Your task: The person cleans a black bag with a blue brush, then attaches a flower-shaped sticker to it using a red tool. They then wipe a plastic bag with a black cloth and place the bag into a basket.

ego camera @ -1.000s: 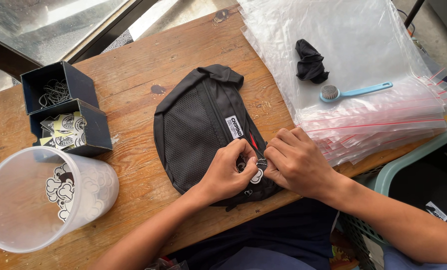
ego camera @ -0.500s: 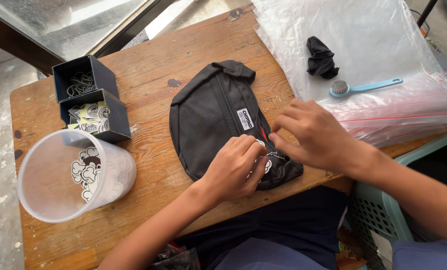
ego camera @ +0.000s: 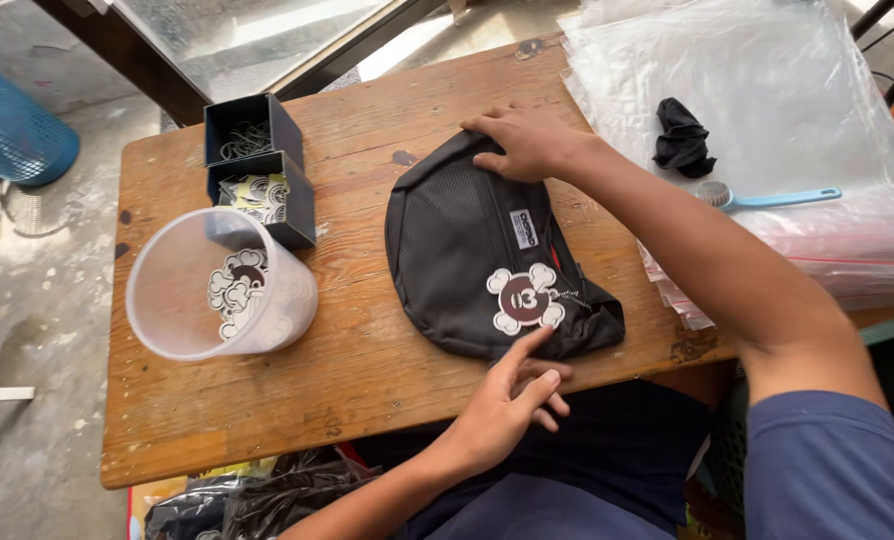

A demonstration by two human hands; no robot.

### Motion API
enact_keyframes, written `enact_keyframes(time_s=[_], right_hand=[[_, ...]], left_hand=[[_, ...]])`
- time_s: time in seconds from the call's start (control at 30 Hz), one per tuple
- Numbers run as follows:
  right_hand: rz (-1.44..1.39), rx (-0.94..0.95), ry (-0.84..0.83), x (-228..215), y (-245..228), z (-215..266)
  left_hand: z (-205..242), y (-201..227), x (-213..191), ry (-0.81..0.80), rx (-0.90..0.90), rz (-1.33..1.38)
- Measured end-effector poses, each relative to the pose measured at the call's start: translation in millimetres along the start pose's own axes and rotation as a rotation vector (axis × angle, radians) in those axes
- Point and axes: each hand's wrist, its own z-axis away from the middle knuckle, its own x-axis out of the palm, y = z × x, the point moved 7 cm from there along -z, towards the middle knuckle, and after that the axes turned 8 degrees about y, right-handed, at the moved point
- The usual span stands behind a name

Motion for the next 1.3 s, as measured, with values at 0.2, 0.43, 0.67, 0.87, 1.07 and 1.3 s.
enact_keyframes(time_s=[0.2,0.43,0.67,0.87,1.07,1.3], right_hand=[[-0.07,0.052,0.092,-30,12,11],[-0.1,0.38,-0.016,-100,32,122],[-0.165,0.783,0.147,-164,54,312],[-0.059,1.15,0.34,-152,85,514],[-0.02,1.518,0.32,-85,73,682],[-0.073,1.87,0.102,10,49,748]], left_hand=[[31,30,-21,0.204,0.032,-0.251],[52,96,-78,0.486,0.355,-0.621],[19,135,-41,0.202,0.418,-0.325],[-42,144,80,-0.142,0.33,-0.341],[-89,101,234,-0.364,0.356,-0.754],[-131,-49,361,-0.728,0.537,-1.321]])
